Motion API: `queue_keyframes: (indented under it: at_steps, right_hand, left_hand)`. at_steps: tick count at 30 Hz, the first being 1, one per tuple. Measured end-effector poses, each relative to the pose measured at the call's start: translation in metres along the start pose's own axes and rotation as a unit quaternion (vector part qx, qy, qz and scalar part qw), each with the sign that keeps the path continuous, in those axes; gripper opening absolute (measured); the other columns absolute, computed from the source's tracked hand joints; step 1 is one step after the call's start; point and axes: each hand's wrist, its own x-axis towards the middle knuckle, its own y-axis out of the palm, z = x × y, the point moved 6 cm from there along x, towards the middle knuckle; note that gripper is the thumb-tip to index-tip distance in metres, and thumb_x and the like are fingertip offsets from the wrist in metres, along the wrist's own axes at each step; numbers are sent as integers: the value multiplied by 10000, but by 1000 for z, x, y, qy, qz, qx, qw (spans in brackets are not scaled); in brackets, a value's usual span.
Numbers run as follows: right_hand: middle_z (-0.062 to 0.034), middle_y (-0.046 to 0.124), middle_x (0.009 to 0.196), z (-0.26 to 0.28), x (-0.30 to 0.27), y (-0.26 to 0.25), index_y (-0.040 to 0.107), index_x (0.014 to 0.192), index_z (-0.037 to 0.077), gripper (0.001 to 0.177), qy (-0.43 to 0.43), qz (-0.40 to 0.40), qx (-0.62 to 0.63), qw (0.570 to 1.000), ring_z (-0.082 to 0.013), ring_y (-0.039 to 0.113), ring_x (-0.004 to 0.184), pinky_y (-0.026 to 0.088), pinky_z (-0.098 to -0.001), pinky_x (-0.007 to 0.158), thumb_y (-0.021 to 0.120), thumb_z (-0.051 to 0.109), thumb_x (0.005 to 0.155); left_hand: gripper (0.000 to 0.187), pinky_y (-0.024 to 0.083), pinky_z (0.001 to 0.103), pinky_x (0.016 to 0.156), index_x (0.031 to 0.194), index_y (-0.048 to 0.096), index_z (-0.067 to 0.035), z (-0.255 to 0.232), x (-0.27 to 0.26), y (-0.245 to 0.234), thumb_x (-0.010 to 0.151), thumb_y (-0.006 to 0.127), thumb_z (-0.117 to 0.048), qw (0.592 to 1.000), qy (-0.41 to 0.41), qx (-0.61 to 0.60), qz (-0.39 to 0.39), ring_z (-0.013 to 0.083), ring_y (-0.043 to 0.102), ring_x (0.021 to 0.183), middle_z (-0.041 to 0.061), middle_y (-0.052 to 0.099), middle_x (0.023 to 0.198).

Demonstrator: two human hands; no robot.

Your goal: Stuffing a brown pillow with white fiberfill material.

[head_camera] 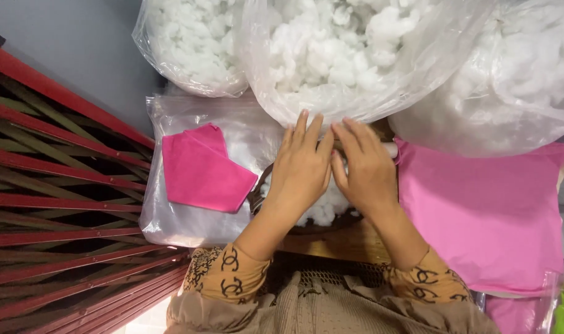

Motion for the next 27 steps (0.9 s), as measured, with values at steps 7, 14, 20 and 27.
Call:
queue_keyframes:
  at_steps: [7, 14, 20, 27]
  right_hand:
    - [-201, 506, 1392, -35, 126, 42, 569, 1366, 40, 569, -18, -54, -56, 997, -380, 566, 1158, 540, -450, 867, 762, 111, 836]
    - [-195, 643, 1055, -105, 141, 170, 671, 1199, 117, 436, 31, 211, -62, 975, -402, 689, 800, 558, -487, 686, 740, 156, 770]
    - [-156, 693, 832, -89, 158, 80, 741, 985, 7, 206, -24, 53, 63, 996, -342, 628, 684, 506, -430, 661, 783, 50, 788]
    - [-124, 731, 961, -65, 173, -43, 742, 1133, -96, 171, -4, -48, 268, 962, -172, 618, 765, 532, -276, 686, 757, -72, 964]
  left_hand:
    - [632, 456, 555, 1149, 1441, 524, -95, 78, 115, 68, 841, 718, -113, 983, -82, 130, -103, 442, 342, 1470, 214, 354, 1550]
    - [171, 558, 388, 490, 931, 674, -58, 137, 127, 144, 765, 661, -15, 976, -127, 151, -97, 331, 592, 762, 165, 565, 955]
    - [105, 551, 455, 609, 832, 609, -26, 108, 140, 72, 765, 605, 55, 987, -129, 11, -100, 330, 619, 671, 147, 565, 852]
    - [413, 555, 352, 807, 1162, 654, -96, 80, 156, -27, 776, 599, 41, 942, -92, -267, -180, 260, 694, 886, 65, 692, 1062]
